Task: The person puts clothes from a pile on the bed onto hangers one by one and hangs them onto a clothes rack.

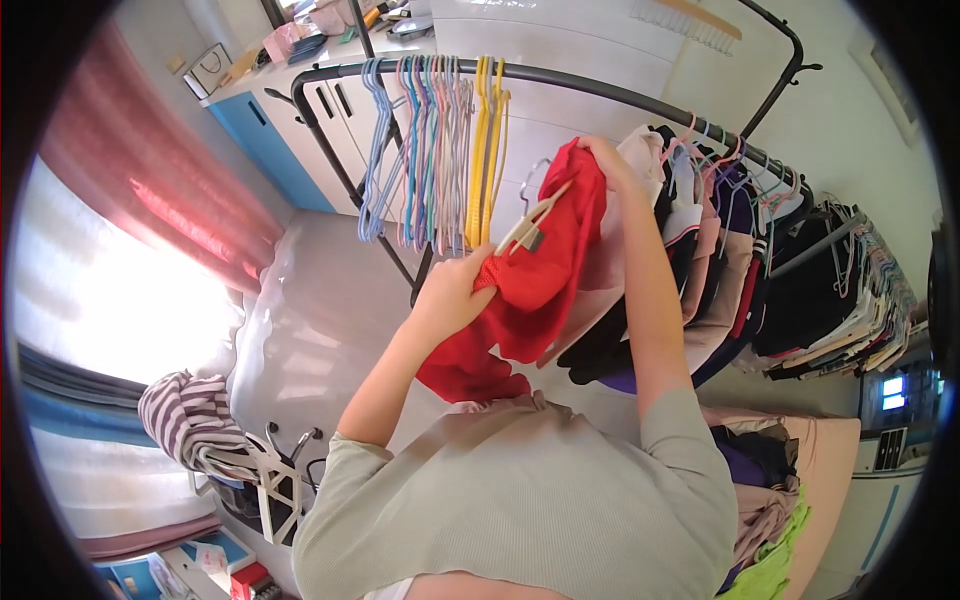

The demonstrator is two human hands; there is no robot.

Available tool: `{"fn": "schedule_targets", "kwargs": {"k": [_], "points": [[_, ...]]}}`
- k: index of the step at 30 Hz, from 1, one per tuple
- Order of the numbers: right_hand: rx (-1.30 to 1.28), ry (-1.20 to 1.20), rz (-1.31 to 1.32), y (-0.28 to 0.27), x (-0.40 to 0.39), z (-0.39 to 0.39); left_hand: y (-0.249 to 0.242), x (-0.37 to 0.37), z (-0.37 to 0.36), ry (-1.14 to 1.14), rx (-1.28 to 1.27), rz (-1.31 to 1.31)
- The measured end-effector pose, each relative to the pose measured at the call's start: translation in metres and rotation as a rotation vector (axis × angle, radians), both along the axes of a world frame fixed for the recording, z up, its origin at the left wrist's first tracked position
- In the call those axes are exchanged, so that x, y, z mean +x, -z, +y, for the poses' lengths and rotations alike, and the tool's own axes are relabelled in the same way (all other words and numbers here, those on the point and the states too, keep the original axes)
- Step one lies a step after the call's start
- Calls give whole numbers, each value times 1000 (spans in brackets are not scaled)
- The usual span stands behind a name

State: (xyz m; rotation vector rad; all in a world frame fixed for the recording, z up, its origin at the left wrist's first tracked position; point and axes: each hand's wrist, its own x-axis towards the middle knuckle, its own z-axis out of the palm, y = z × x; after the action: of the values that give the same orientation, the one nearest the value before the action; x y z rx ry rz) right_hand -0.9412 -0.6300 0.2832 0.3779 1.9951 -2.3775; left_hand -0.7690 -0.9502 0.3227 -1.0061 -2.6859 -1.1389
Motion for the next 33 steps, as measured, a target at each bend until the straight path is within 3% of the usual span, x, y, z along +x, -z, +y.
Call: {"fn": "schedule_targets", "kwargs": {"k": [2,3,4,6,7,9,10,12,14,16,21,23,26,28,30,33], "points": [[1131,-184,75,37,-46,44,-5,-2,-5,59,13,-43],[1688,-318,163,-3,-14,12,-3,-5,-7,87,20,-66],[1686,-311,151,2,-5,8,1,-8,-9,118,26,-89],[1298,-25,-47,7,4,4,8,-18,-15,114,59,-83],[1299,-13,-50,5,8,5,9,-23,-16,97,96,-74],[850,-293,235,3,20,8,11,-29,-17,95,137,-47],[854,-282,231,2,31,-2,11,-32,-16,83,176,-23],[1594,342,309,7,55,-31,13,-39,-12,87,204,-38],[1607,346,328,8,64,-34,12,-41,-6,92,230,-56],[1104,219,544,19,63,-34,6,-42,3,96,269,-61],[1064,306,519,17,76,-31,9,-42,24,88,290,-56],[981,472,729,-3,104,-56,8,-44,36,89,342,-106],[587,341,649,-20,151,-89,10,-49,58,95,487,-184],[616,301,654,-21,174,-104,15,-55,75,21,569,-128],[847,358,560,-22,194,-115,12,-56,90,34,617,-217],[819,463,516,-13,203,-119,10,-60,112,20,634,-282]]}}
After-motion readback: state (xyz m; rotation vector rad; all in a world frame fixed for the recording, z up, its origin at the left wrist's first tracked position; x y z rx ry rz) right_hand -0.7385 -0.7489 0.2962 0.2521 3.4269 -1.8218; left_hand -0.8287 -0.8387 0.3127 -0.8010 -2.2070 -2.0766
